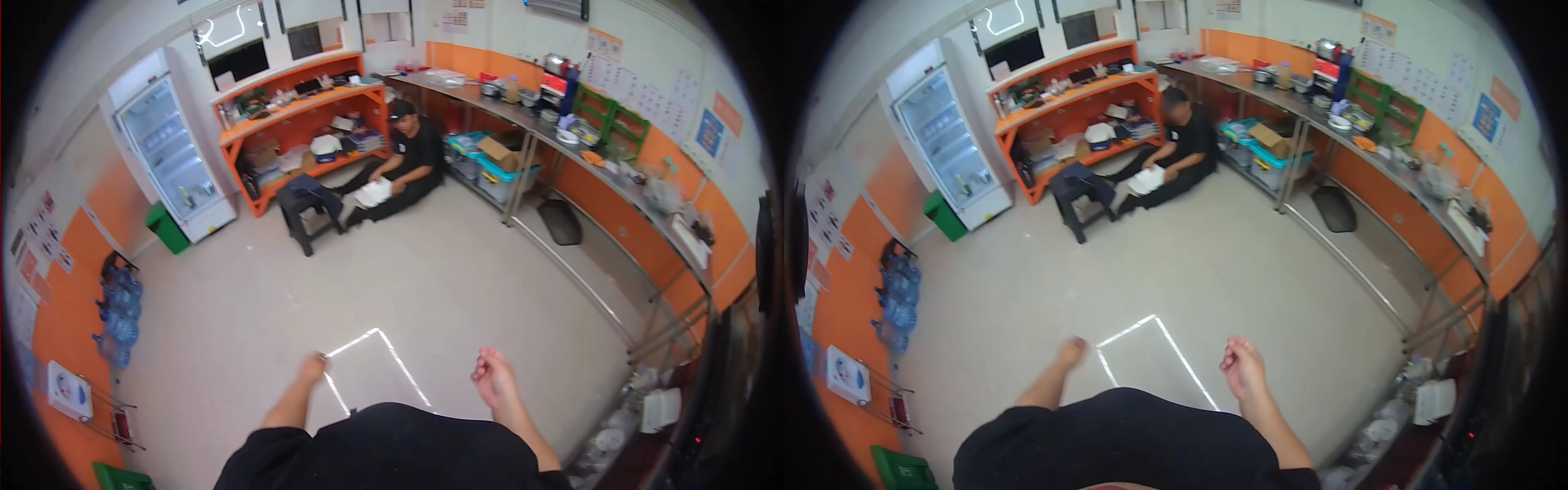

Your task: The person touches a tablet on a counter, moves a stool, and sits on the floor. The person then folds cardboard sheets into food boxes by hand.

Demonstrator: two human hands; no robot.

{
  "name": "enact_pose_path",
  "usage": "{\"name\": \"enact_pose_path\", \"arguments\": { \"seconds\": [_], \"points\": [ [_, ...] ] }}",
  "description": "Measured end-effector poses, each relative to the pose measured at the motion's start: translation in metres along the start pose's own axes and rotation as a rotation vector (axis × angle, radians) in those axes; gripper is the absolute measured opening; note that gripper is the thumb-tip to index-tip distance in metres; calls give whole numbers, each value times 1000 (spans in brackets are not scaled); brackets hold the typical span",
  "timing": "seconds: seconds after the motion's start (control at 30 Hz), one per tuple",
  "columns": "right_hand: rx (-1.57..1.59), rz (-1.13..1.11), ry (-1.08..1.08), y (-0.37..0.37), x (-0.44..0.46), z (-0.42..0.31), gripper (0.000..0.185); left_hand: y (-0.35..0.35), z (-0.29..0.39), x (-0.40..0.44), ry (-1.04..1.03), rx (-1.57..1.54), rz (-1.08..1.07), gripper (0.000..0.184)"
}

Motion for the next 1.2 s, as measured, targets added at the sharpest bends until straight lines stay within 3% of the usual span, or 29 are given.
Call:
{"name": "enact_pose_path", "arguments": {
  "seconds": [0.03, 0.07, 0.1, 0.13, 0.17, 0.2, 0.27, 0.43, 0.47, 0.53, 0.6, 0.63, 0.67, 0.73, 0.77, 0.83, 0.93, 0.97, 1.0, 1.07, 1.17, 1.2],
  "points": [
    [-65, -36, 94, -20, 3, -16, 9, -54, -5, -9, -321, -72, -131, 35],
    [-121, -69, 198, -35, 7, -28, 5, -81, 15, -37, -303, -202, -392, 32],
    [-88, -89, 329, -103, 72, -4, 5, -4, 36, 16, -301, -142, -526, 30],
    [-147, -99, 471, -110, 91, -13, 7, -1, 68, 14, -254, -296, -595, 29],
    [-197, -138, 509, -107, 113, -17, 11, 13, 99, 16, -346, -358, -525, 30],
    [-262, -174, 538, -96, 134, -20, 15, 14, 116, 35, -311, -364, -481, 29],
    [-341, -135, 403, -88, 181, -13, 19, 37, 127, 95, -407, -574, -360, 29],
    [-576, 21, 65, -45, 332, 29, 8, 117, 153, 196, -221, -392, 19, 28],
    [-662, 62, 15, -46, 361, 48, 7, 123, 145, 219, -167, -318, 53, 30],
    [-907, -129, -189, -84, 398, 98, 14, 96, 81, 263, -20, -52, -8, 34],
    [-1033, -612, -378, -126, 431, 170, 15, 81, 34, 268, 209, 294, -182, 38],
    [-874, -780, -471, -157, 433, 201, 10, 87, 31, 252, 293, 481, -363, 38],
    [-939, -959, -521, -167, 445, 252, 12, 65, 0, 249, 297, 563, -403, 38],
    [-1182, -1380, -457, -268, 443, 265, 28, 52, -28, 227, 406, 262, -427, 42],
    [-1100, -1367, -498, -303, 449, 283, 34, 45, -42, 217, 467, 77, -421, 42],
    [-1063, -1418, -650, -390, 462, 299, 35, 44, -67, 217, 594, -59, -443, 41],
    [-950, -1575, -555, -499, 471, 319, 32, 70, -108, 236, 750, -122, -492, 41],
    [-736, -1751, -481, -516, 477, 341, 26, 83, -126, 244, 803, -143, -509, 41],
    [-689, -1843, -545, -537, 476, 347, 20, 97, -145, 254, 849, -146, -529, 41],
    [-617, -2180, -399, -574, 488, 350, 15, 126, -184, 276, 909, -91, -618, 41],
    [-556, -1935, -645, -622, 525, 373, 19, 189, -233, 361, 836, 110, -673, 42],
    [-614, -1776, -576, -643, 547, 380, 18, 221, -235, 413, 783, 124, -455, 43]
  ]
}}
Point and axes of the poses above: each hand's wrist, its own x-axis towards the middle knuckle, its own y-axis out of the back of the hand, z = x × y, the point moved 3 cm from there along x, towards the middle knuckle, and after that the axes turned 10 degrees about y, right-handed, at the moved point
